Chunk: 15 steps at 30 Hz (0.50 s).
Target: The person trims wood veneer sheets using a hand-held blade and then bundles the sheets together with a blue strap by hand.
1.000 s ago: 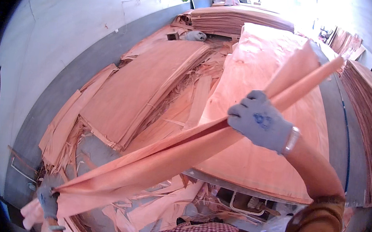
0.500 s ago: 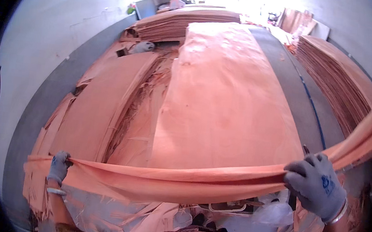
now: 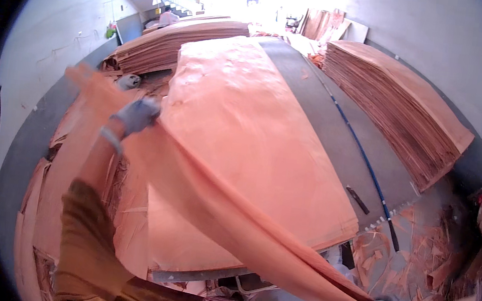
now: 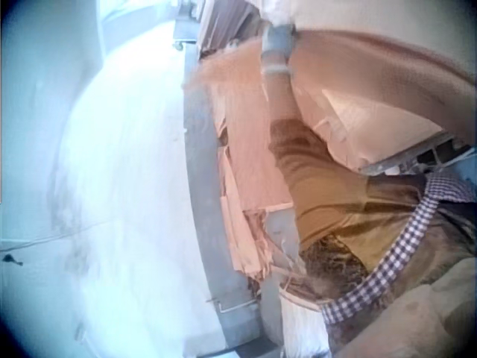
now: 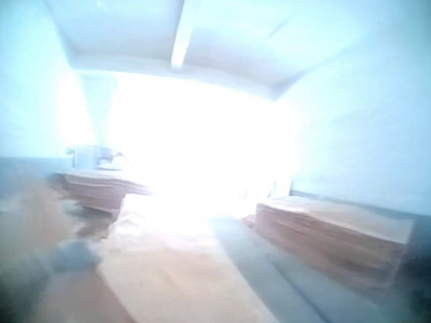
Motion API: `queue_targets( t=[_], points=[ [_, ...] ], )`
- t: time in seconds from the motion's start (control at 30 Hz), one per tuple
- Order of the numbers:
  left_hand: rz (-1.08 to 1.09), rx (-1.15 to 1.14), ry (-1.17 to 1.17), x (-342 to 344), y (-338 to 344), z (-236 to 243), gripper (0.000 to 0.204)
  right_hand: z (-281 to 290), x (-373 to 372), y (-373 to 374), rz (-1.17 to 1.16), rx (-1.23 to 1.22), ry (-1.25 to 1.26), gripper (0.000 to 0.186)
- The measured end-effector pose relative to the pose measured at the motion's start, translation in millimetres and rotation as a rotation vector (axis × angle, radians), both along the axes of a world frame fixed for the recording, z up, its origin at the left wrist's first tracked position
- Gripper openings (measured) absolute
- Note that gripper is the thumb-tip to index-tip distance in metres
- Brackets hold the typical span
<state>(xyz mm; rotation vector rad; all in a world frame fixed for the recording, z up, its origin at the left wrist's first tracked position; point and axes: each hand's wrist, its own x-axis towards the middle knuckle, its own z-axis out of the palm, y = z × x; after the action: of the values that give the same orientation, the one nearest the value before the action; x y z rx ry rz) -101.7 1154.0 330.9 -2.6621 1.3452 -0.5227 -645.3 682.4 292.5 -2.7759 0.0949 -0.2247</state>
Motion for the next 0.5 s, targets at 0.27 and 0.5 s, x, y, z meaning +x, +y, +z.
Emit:
queue_targets(
  t=[0.27, 0.5],
  points=[
    [-0.305, -0.6, -0.298, 42.5, -245.9, 38.0, 0.036, -13.7, 116.7, -23.7, -0.288, 0.373, -0.008, 0.013],
    [-0.356, -0.7, -0.068, -37.5, -190.6, -79.8, 0.031, 53.5, 438.9, -68.5, 0.044, 0.177, -0.5, 0.037]
  ],
)
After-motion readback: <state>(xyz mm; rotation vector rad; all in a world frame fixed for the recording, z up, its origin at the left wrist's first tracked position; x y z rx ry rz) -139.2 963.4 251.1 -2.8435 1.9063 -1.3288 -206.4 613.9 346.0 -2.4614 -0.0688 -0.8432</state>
